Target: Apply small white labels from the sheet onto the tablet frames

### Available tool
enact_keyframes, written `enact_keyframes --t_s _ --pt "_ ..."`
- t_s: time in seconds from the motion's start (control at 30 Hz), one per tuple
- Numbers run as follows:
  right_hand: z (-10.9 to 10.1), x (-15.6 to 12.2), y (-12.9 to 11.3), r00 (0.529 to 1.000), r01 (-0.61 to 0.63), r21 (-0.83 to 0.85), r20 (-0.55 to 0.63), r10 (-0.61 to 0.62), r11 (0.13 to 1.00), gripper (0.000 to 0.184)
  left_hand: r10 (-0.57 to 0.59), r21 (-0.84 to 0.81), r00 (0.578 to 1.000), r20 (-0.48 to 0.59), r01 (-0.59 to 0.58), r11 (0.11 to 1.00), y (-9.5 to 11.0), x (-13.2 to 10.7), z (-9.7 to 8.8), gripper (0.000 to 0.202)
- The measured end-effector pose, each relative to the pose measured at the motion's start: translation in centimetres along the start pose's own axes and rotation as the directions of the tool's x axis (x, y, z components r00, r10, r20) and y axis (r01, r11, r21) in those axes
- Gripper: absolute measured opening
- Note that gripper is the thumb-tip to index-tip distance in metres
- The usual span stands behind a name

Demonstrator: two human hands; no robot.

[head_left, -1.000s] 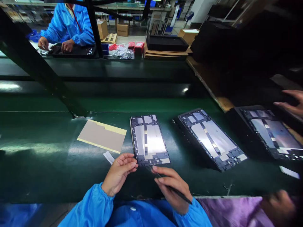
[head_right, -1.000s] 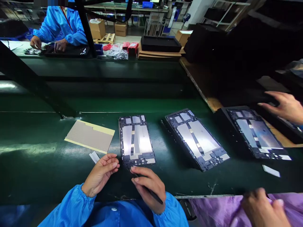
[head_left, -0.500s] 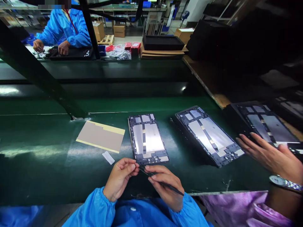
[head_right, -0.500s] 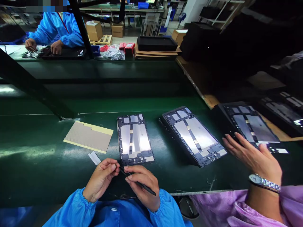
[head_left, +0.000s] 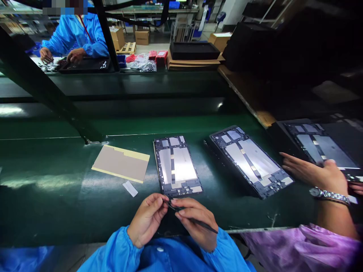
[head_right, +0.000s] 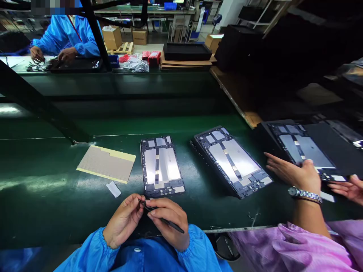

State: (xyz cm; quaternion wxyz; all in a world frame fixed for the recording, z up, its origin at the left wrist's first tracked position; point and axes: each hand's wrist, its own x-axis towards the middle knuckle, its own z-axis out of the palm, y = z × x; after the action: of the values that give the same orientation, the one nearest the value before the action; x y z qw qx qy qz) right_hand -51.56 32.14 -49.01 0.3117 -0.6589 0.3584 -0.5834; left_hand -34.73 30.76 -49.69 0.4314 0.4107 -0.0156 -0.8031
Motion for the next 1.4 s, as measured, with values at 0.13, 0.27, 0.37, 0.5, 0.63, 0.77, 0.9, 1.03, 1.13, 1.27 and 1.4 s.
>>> enact_keyframes --t_s 0.13,0.27,0.37,0.5,0.63,0.77,0.9,1.03,1.13,1.27,1.4 --pt "-0.1 -0.1 0.2 0.999 0.038 -0.013 0.007 -0.037 0.999 0.020 -0.017 -0.069 1.000 -0.025 0.016 0.998 -0.4 0.0 0.4 0.037" --pt "0.1 -0.4 0.5 0.999 0.046 -0.013 0.013 -0.045 0.999 0.024 -0.034 -0.071 0.999 -0.029 0.032 0.997 -0.7 0.2 0.4 0.038" --pt "-0.2 -0.7 0.6 1.000 -0.023 0.031 0.010 0.023 0.999 0.029 0.010 0.020 1.000 -0.021 -0.009 1.000 -1.0 0.3 -0.2 0.040" --pt "-3.3 0.4 1.1 0.989 -0.137 0.149 -0.030 0.143 0.979 0.029 0.374 0.503 0.913 0.160 -0.402 0.765 -0.9 0.3 -1.5 0.030" --pt "-7.2 3.5 2.7 0.943 -0.238 0.043 0.248 0.220 0.970 0.018 0.523 0.717 0.570 0.633 -0.687 -0.120 -0.5 1.6 -1.9 0.018" --pt "-8.3 5.3 5.0 0.823 -0.301 -0.078 0.483 0.300 0.950 0.012 0.386 0.571 0.424 0.819 -0.663 -0.484 -0.7 4.1 -2.0 0.018" --pt "-8.1 5.4 6.1 0.734 -0.380 -0.114 0.566 0.374 0.918 0.010 0.347 0.565 0.446 0.825 -0.666 -0.488 -1.1 5.4 -2.6 0.018" --pt "-8.1 5.0 6.4 0.709 -0.408 -0.114 0.586 0.393 0.906 0.010 0.342 0.580 0.468 0.815 -0.668 -0.467 -1.1 5.5 -2.9 0.018" --pt "-8.0 4.7 6.7 0.744 -0.346 -0.095 0.578 0.335 0.933 0.015 0.347 0.583 0.469 0.813 -0.667 -0.464 -1.0 5.3 -2.8 0.017" --pt "-7.9 4.7 6.8 0.757 -0.290 -0.110 0.582 0.298 0.951 0.023 0.352 0.579 0.461 0.815 -0.668 -0.466 -1.0 5.3 -2.6 0.016" --pt "-7.8 5.0 6.4 0.754 -0.267 -0.126 0.590 0.288 0.955 0.022 0.351 0.582 0.465 0.813 -0.672 -0.458 -1.0 5.2 -2.5 0.015"
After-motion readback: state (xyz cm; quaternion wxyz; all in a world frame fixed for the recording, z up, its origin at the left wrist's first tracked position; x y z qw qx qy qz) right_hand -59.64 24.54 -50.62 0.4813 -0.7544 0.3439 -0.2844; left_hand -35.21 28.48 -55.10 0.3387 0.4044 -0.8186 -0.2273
